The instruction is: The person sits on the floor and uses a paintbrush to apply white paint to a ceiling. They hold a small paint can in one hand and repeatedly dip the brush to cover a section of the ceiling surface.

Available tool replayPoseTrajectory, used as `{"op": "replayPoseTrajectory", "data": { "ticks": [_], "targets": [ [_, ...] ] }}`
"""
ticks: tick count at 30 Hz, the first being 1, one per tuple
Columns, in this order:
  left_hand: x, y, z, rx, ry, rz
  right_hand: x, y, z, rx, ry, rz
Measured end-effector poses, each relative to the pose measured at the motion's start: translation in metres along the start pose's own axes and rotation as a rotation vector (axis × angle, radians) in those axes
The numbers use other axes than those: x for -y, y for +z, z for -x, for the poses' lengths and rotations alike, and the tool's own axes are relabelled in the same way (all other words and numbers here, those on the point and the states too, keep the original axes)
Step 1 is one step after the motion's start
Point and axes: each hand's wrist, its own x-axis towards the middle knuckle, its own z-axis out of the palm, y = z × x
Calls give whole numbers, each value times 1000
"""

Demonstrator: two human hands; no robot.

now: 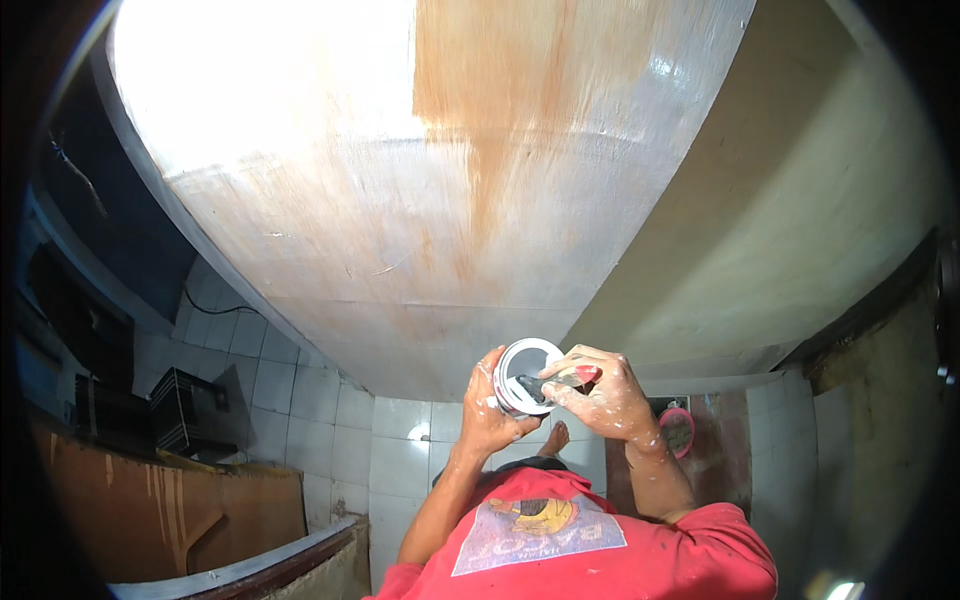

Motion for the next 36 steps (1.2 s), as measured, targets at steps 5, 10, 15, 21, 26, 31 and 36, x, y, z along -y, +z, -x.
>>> {"op": "replayPoseTrajectory", "data": {
  "ticks": [5, 10, 15, 21, 26, 31, 36],
  "targets": [
    [5, 4, 1, -27, -10, 45, 4, -10, -1, -22, 54, -139],
    [0, 1, 0, -23, 13, -18, -1, -19, 4, -55, 81, -222],
    [3, 1, 3, -47, 24, -17, -4, -28, 13, -193, 134, -313],
    [-5, -1, 2, -49, 7, -21, -43, -17, 13, -256, 271, -257],
    [3, 1, 5, -31, 32, 1, -42, -20, 13, -364, 286, -157],
    [-2, 2, 2, -35, -2, 54, -40, -18, 24, -470, 208, -196],
    [-2, 3, 2, -39, -4, 27, -52, -17, 29, -461, 232, -166]
  ]
}}
